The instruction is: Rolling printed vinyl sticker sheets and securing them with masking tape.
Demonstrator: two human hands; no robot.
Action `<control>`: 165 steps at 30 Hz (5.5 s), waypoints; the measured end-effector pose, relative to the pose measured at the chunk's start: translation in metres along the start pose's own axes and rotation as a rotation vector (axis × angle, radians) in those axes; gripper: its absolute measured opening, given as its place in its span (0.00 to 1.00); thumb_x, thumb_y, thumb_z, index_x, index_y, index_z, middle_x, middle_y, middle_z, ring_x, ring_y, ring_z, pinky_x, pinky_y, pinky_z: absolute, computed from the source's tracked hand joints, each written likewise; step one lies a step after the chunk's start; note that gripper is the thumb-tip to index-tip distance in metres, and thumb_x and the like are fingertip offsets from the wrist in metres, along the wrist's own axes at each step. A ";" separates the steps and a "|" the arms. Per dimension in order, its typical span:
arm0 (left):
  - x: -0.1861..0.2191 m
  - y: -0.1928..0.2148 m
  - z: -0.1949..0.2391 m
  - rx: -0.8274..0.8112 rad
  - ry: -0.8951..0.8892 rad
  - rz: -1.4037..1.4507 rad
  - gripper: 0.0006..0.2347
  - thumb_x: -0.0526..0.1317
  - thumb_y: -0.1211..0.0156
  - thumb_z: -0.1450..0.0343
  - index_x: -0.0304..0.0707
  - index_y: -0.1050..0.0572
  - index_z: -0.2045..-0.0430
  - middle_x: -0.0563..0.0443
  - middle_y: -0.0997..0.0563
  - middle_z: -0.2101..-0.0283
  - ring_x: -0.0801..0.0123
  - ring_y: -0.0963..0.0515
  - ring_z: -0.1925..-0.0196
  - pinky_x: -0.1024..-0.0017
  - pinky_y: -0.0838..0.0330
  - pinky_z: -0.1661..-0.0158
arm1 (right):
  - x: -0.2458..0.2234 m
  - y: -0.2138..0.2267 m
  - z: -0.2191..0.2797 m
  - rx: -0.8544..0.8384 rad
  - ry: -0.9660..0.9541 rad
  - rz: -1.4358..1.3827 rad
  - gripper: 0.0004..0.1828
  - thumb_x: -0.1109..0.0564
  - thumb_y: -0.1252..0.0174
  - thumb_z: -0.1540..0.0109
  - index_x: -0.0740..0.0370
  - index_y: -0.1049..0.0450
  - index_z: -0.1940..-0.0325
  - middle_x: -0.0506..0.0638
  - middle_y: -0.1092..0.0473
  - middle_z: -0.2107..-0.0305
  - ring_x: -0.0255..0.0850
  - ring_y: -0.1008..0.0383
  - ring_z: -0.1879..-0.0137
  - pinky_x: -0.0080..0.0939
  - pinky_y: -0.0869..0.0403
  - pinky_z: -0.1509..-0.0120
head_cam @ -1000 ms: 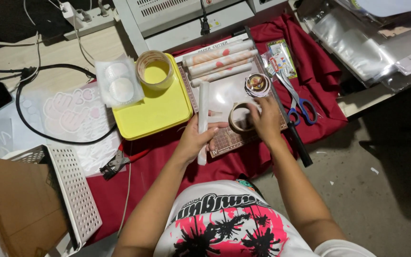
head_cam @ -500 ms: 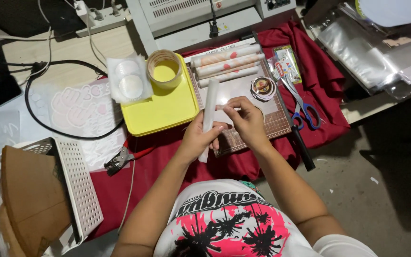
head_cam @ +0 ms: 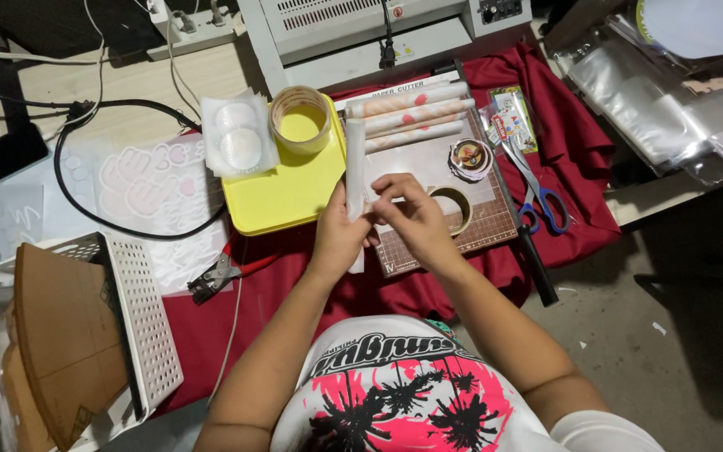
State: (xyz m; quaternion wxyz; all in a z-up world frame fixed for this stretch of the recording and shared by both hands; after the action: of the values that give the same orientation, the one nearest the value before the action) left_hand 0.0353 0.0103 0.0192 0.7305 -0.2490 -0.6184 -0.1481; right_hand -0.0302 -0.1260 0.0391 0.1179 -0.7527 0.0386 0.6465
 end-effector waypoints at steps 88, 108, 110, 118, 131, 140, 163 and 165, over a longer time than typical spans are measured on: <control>-0.012 0.014 -0.029 0.137 -0.415 -0.737 0.07 0.30 0.44 0.25 0.29 0.22 0.55 0.40 0.18 0.52 0.55 0.17 0.50 0.64 0.22 0.48 | 0.041 0.125 -0.099 0.171 0.304 0.944 0.16 0.60 0.35 0.35 0.57 0.24 0.42 0.54 0.27 0.52 0.48 0.27 0.45 0.46 0.28 0.41; -0.028 0.028 -0.036 0.330 -0.676 -1.250 0.05 0.36 0.38 0.31 0.36 0.22 0.65 0.49 0.20 0.58 0.60 0.21 0.50 0.60 0.32 0.48 | 0.110 0.137 -0.126 0.081 0.494 1.442 0.24 0.52 0.26 0.43 0.52 0.24 0.45 0.50 0.28 0.46 0.50 0.32 0.35 0.60 0.41 0.32; -0.041 0.030 -0.038 0.369 -0.673 -1.259 0.05 0.37 0.39 0.31 0.37 0.22 0.65 0.49 0.20 0.57 0.60 0.22 0.49 0.59 0.32 0.48 | 0.110 0.138 -0.130 0.066 0.521 1.397 0.25 0.51 0.25 0.44 0.54 0.24 0.46 0.51 0.28 0.47 0.52 0.32 0.36 0.62 0.40 0.34; -0.029 0.030 -0.030 0.397 -0.684 -1.128 0.09 0.37 0.41 0.28 0.36 0.24 0.56 0.49 0.21 0.54 0.61 0.22 0.49 0.58 0.31 0.48 | 0.065 0.063 -0.111 -0.005 0.568 1.077 0.18 0.63 0.33 0.35 0.62 0.27 0.42 0.60 0.31 0.46 0.57 0.32 0.37 0.54 0.32 0.32; -0.051 0.226 -0.002 1.042 -0.501 -0.990 0.10 0.32 0.37 0.27 0.32 0.28 0.55 0.39 0.25 0.52 0.47 0.26 0.47 0.55 0.29 0.46 | 0.062 -0.124 -0.093 -0.521 0.577 0.987 0.17 0.57 0.34 0.40 0.62 0.25 0.49 0.54 0.29 0.50 0.53 0.31 0.43 0.52 0.32 0.42; -0.098 0.286 -0.066 0.789 0.200 -1.337 0.34 0.32 0.29 0.41 0.38 0.36 0.38 0.33 0.45 0.29 0.30 0.49 0.27 0.38 0.52 0.33 | 0.069 -0.127 -0.098 -0.548 0.502 1.027 0.13 0.57 0.35 0.41 0.59 0.23 0.52 0.51 0.28 0.49 0.50 0.31 0.41 0.51 0.34 0.40; -0.134 0.305 -0.068 1.205 -0.360 -0.960 0.08 0.33 0.39 0.26 0.39 0.20 0.53 0.45 0.23 0.39 0.44 0.32 0.31 0.55 0.38 0.33 | 0.063 -0.131 -0.097 -0.513 0.513 1.028 0.13 0.59 0.36 0.41 0.60 0.24 0.53 0.50 0.27 0.49 0.48 0.30 0.41 0.49 0.34 0.41; -0.104 0.299 -0.060 1.281 -0.358 -0.757 0.08 0.31 0.37 0.29 0.38 0.19 0.58 0.43 0.22 0.56 0.50 0.24 0.50 0.59 0.30 0.49 | 0.060 -0.133 -0.097 -0.504 0.508 1.027 0.12 0.59 0.36 0.41 0.60 0.24 0.53 0.49 0.27 0.50 0.48 0.30 0.42 0.49 0.34 0.42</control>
State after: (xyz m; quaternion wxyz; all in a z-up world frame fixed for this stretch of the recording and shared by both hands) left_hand 0.2216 0.2164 -0.1434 0.5202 0.4318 -0.7357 0.0420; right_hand 0.1010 -0.0136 0.0106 -0.4019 -0.7729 0.2689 0.4108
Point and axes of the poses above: each hand's wrist, its own z-axis away from the middle knuckle, its own y-axis out of the back of the hand, x = y × z, the point moved 3 cm from there along -z, towards the middle knuckle
